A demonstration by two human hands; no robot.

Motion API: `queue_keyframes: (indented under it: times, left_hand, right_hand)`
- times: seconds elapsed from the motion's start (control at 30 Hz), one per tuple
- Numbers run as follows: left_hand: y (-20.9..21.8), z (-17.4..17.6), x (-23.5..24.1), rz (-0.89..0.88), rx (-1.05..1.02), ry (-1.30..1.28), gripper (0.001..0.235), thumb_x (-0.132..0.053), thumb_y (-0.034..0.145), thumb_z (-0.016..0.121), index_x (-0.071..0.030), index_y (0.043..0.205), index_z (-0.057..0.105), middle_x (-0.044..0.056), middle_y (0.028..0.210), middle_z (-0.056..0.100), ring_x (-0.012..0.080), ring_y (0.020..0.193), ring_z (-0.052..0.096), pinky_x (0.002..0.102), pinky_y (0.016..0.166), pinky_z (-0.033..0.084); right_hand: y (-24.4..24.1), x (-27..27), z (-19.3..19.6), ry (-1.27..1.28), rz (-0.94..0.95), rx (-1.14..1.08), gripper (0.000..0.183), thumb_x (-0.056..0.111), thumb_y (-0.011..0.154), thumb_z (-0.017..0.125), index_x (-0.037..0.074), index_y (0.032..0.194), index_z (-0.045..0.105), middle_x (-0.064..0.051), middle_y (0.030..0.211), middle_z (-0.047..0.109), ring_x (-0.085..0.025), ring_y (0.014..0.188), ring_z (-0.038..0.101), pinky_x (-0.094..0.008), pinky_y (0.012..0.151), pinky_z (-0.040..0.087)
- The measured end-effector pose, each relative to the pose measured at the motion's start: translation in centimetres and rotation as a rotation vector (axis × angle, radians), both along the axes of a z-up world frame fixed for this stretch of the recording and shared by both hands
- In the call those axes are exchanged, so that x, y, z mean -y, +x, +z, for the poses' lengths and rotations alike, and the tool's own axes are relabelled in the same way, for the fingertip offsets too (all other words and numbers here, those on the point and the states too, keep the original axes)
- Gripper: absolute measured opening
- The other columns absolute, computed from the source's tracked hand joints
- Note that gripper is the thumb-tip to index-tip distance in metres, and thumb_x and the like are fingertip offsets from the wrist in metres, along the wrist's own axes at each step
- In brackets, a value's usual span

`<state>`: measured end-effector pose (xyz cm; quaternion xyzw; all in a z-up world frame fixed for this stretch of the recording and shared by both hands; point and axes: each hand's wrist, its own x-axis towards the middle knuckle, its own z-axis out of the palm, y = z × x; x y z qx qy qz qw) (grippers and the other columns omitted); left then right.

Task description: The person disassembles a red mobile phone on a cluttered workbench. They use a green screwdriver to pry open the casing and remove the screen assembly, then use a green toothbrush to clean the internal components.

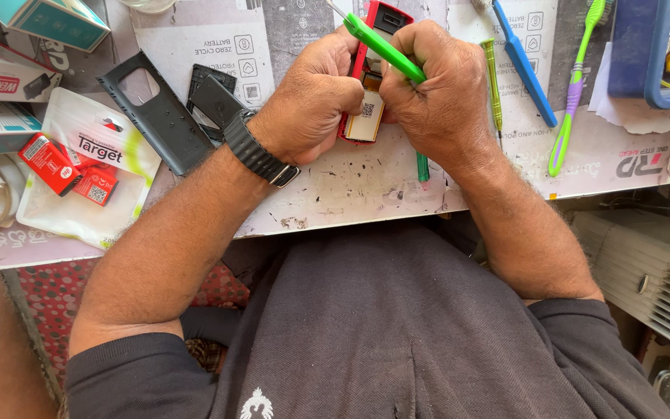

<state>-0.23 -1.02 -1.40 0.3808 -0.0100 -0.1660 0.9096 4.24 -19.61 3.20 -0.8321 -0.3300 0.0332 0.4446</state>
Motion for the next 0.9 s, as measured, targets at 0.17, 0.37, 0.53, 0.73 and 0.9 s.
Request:
queue_keyframes:
  times: [0.17, 0.37, 0.53, 0.73, 0.9]
  left_hand:
    - [-0.1, 0.6, 0.0, -0.034, -0.007, -0.069, 0.067, 0.019, 0.082, 0.043, 0.004, 0.147, 0.043, 0.016, 0.126, 0.062, 0.0213, 0.116, 0.068, 0.040, 0.107, 0.061]
    - [0.1, 0.9, 0.0, -0.055, -0.012, -0.096, 0.061, 0.020, 0.083, 0.040, 0.004, 0.141, 0.046, 0.017, 0.127, 0.063, 0.0247, 0.115, 0.069, 0.045, 0.103, 0.065]
    - [0.1, 1.0, -0.1, -0.058, 0.004, -0.090, 0.058, 0.018, 0.086, 0.040, 0.002, 0.141, 0.047, 0.016, 0.128, 0.062, 0.0246, 0.116, 0.069, 0.046, 0.101, 0.066]
    - [0.2, 1.3, -0.3, -0.039, -0.058, -0.078, 0.055, 0.012, 0.091, 0.041, 0.001, 0.145, 0.046, 0.015, 0.129, 0.063, 0.0229, 0.116, 0.067, 0.048, 0.096, 0.068]
    - [0.4, 1.9, -0.4, 0.035, -0.071, -0.044, 0.054, 0.009, 0.093, 0.039, 0.003, 0.147, 0.045, 0.018, 0.135, 0.059, 0.0278, 0.122, 0.068, 0.051, 0.093, 0.070]
  right_hand:
    - [0.0, 0.0, 0.2, 0.013, 0.010, -0.030, 0.013, 0.002, 0.111, 0.066, 0.002, 0.099, 0.059, -0.005, 0.079, 0.068, -0.011, 0.070, 0.072, -0.026, 0.061, 0.058]
    - [0.4, 0.1, 0.1, 0.014, 0.015, -0.034, 0.014, 0.000, 0.109, 0.065, 0.000, 0.096, 0.060, -0.005, 0.076, 0.068, -0.010, 0.065, 0.071, -0.025, 0.058, 0.057]
    - [0.6, 0.1, 0.2, 0.007, -0.005, -0.156, 0.010, 0.003, 0.108, 0.067, 0.002, 0.099, 0.064, -0.003, 0.077, 0.069, -0.008, 0.066, 0.071, -0.024, 0.056, 0.057]
    - [0.4, 0.3, 0.3, -0.008, -0.036, -0.068, 0.010, 0.010, 0.112, 0.074, 0.002, 0.110, 0.067, -0.002, 0.081, 0.065, -0.009, 0.069, 0.063, -0.026, 0.061, 0.049]
    - [-0.8, 3.8, 1.0, -0.060, -0.116, -0.058, 0.022, 0.009, 0.109, 0.065, 0.001, 0.130, 0.064, -0.003, 0.081, 0.054, -0.013, 0.064, 0.051, -0.029, 0.059, 0.042]
